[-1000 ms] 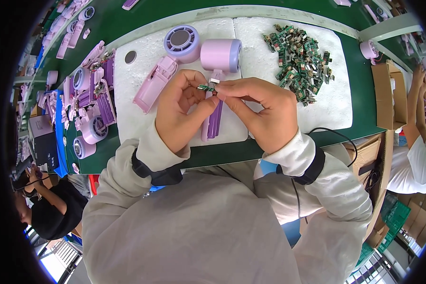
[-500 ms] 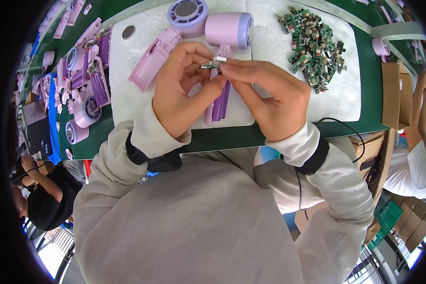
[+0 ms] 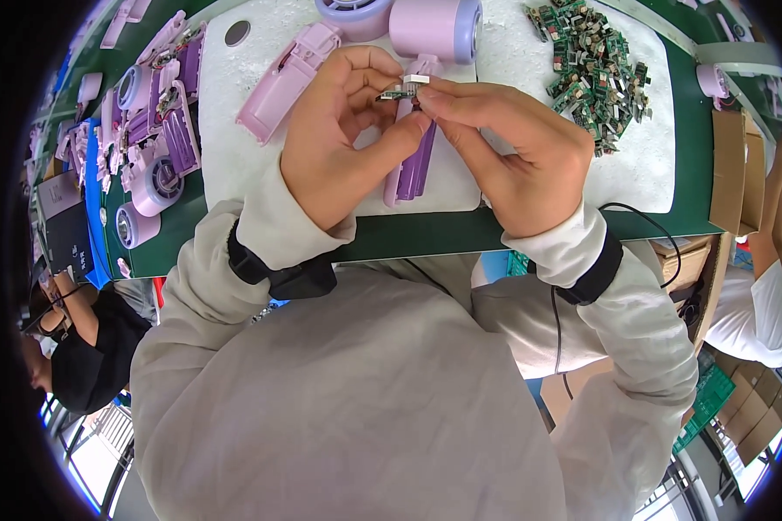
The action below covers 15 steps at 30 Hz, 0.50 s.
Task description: Assembling small electronic components and PCBs into handheld fan housings.
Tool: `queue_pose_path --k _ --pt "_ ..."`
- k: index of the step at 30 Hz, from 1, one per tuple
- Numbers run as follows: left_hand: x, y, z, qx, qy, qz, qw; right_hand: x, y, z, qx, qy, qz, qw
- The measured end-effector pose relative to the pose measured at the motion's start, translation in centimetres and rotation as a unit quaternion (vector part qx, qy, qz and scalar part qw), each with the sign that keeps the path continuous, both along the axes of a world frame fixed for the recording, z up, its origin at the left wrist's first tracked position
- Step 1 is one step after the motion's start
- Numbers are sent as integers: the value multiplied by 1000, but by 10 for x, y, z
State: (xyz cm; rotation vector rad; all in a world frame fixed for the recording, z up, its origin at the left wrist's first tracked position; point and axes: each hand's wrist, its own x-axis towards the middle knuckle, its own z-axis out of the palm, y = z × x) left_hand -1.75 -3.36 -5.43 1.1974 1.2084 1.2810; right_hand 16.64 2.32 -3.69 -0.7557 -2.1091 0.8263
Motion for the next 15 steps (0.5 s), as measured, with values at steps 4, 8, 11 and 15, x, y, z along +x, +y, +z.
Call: queue_pose_path --k 4,8,11,15 --pt "1 3 6 -1 -6 6 1000 1 3 4 -3 2 0 1000" --pt "1 7 8 28 -35 14 999 0 3 18 -156 42 -11 987" --pt "2 5 9 29 -50 1 998 3 -1 16 -226 63 -19 972" --pt "0 4 11 1 -45 -25 999 2 -1 16 -217 71 -20 973"
